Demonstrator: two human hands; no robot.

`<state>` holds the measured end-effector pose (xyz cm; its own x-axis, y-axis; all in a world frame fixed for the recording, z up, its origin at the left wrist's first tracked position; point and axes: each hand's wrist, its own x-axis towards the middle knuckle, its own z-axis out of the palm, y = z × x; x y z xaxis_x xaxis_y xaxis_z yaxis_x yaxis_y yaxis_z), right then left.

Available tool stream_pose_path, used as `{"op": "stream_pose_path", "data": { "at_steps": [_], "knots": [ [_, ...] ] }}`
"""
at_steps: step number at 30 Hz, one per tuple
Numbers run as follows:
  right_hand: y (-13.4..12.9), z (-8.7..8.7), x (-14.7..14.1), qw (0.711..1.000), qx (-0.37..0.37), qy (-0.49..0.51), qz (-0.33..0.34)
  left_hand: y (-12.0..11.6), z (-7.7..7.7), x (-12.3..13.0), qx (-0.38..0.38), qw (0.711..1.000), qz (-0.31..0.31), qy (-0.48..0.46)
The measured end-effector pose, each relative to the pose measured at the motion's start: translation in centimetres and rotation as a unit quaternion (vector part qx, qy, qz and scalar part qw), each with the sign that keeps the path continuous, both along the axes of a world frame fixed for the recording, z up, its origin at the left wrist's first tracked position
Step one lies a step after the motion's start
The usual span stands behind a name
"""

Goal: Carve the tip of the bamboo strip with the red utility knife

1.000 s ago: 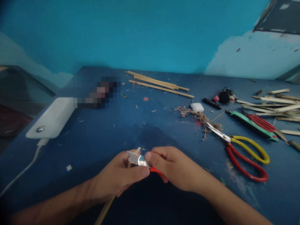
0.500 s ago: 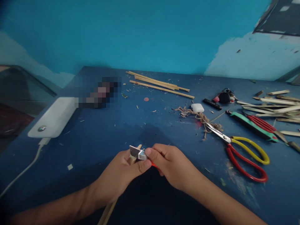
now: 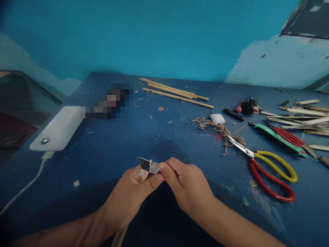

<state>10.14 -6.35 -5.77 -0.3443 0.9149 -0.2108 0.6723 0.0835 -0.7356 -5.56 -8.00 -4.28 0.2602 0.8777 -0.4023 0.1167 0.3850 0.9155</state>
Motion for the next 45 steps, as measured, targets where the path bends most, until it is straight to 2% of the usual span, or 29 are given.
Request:
{"op": "stream_pose_path", "data": {
  "at_steps": [10, 18, 28, 37, 45],
  "knots": [
    [0.08, -0.13, -0.19, 1.0, -0.007, 0.02, -0.004, -0.57, -0.31, 0.01, 0.019, 1.0, 0.019, -0.002],
    [0.0, -0.26, -0.2, 0.999, -0.008, 0.034, -0.011, -0.6, -0.55, -0.01, 0.002, 0.999, 0.028, 0.028],
    [-0.12, -0.52, -0.39, 0.998, -0.009, 0.042, -0.036, -0.81, -0.42, -0.09, 0.022, 0.999, 0.027, -0.018],
    [-0.26, -0.63, -0.74, 0.996, 0.007, 0.058, -0.064, -0.57, -0.38, -0.02, 0.027, 0.999, 0.04, 0.008],
    [-0.1, -0.32, -0.84, 0.993, -0.022, 0.098, -0.068, -0.01, -0.34, -0.36, 0.016, 1.0, 0.004, -0.006]
  ]
}}
